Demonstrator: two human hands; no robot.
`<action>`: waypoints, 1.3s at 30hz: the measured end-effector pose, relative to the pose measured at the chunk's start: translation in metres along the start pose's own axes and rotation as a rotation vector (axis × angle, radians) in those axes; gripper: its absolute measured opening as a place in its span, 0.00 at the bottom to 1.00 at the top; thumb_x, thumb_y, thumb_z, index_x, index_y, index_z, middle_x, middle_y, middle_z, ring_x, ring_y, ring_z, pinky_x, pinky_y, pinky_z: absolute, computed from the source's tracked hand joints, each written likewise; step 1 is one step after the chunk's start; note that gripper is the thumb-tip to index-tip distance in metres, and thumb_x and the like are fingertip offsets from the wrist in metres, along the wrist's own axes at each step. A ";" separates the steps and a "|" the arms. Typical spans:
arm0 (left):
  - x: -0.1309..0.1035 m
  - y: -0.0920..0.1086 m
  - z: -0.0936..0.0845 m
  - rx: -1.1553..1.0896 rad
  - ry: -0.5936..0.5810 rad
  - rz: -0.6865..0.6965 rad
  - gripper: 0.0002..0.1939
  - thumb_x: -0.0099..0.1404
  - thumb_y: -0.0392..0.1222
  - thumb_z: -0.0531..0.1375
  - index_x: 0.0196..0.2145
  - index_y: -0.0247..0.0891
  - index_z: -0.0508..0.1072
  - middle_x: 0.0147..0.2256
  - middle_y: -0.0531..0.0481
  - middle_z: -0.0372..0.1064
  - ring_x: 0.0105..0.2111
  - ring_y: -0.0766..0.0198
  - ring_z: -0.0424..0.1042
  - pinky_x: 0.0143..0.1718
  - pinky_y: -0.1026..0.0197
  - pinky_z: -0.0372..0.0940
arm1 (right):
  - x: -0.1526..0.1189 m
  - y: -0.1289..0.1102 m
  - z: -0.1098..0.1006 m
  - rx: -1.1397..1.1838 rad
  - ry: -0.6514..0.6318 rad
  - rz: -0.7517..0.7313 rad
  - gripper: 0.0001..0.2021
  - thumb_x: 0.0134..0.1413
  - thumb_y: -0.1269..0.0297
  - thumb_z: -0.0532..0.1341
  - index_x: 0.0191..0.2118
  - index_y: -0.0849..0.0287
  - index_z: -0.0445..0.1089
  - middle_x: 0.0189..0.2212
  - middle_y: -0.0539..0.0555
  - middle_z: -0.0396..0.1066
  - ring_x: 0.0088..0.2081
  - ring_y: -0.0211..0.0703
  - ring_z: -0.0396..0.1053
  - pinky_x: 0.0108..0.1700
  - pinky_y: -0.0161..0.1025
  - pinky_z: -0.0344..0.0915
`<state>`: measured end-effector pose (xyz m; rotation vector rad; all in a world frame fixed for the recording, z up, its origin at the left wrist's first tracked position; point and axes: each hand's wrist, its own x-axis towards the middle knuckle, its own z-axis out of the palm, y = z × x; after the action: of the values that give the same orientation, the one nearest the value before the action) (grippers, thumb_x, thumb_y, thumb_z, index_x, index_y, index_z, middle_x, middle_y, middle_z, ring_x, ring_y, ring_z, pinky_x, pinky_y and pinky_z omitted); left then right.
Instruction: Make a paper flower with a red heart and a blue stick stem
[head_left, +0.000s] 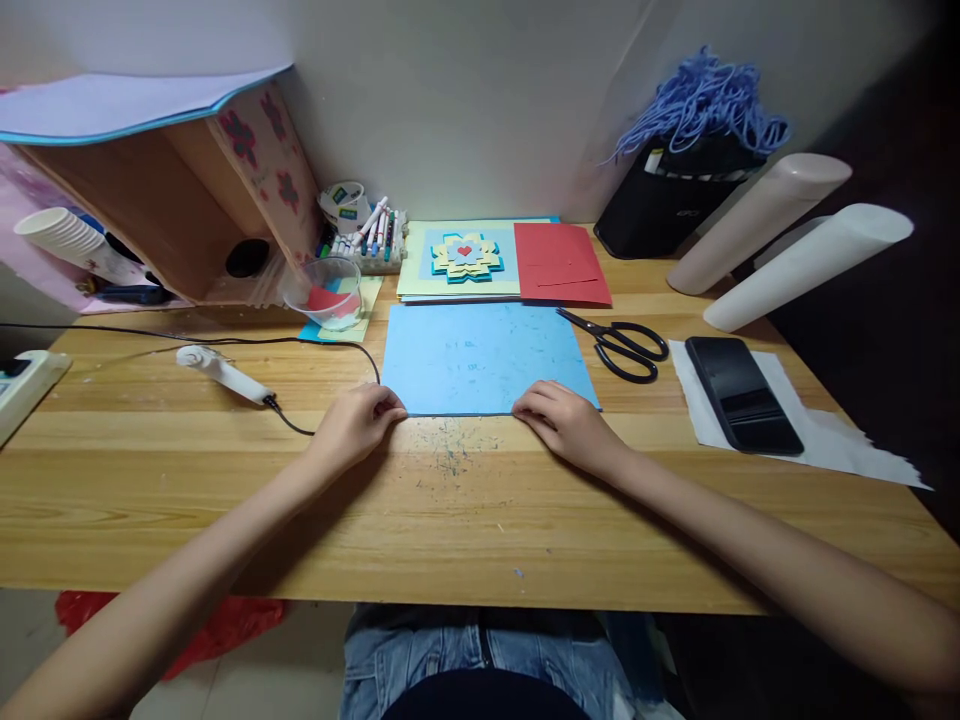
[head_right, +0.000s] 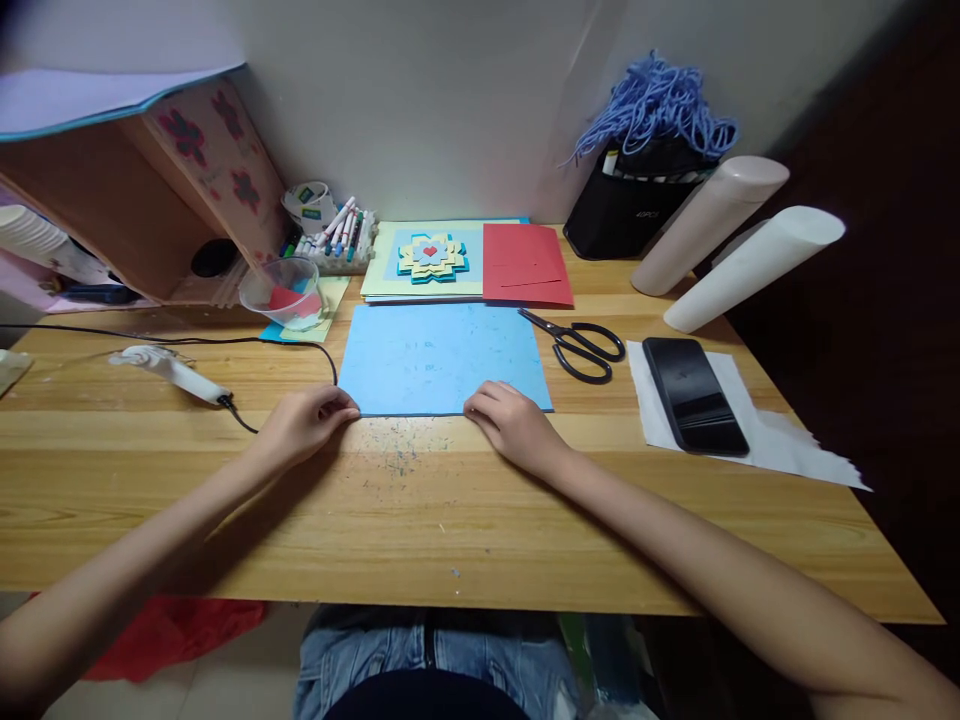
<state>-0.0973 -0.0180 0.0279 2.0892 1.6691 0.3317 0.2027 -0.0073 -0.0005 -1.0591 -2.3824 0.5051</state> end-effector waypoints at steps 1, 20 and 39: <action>0.004 -0.001 -0.002 -0.030 -0.023 -0.056 0.08 0.58 0.45 0.57 0.29 0.38 0.71 0.28 0.50 0.71 0.30 0.64 0.68 0.31 0.63 0.60 | -0.001 0.000 0.001 -0.027 0.004 -0.018 0.08 0.58 0.69 0.51 0.34 0.58 0.68 0.31 0.55 0.68 0.35 0.42 0.63 0.38 0.39 0.61; -0.021 0.001 0.007 0.443 -0.001 0.350 0.13 0.62 0.29 0.47 0.38 0.35 0.70 0.36 0.43 0.67 0.33 0.60 0.67 0.32 0.60 0.61 | -0.003 -0.002 0.002 -0.396 -0.048 -0.241 0.13 0.59 0.74 0.48 0.30 0.61 0.68 0.28 0.57 0.68 0.31 0.42 0.63 0.29 0.37 0.56; -0.011 -0.003 0.004 0.795 -0.107 0.534 0.13 0.64 0.27 0.44 0.37 0.31 0.67 0.35 0.42 0.65 0.32 0.61 0.63 0.31 0.60 0.58 | -0.006 0.009 0.008 -0.439 -0.012 -0.283 0.11 0.59 0.75 0.48 0.37 0.64 0.67 0.34 0.59 0.68 0.37 0.44 0.63 0.36 0.38 0.61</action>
<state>-0.1004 -0.0289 0.0243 3.0599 1.2548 -0.3565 0.2070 -0.0066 -0.0133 -0.8626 -2.6630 -0.1198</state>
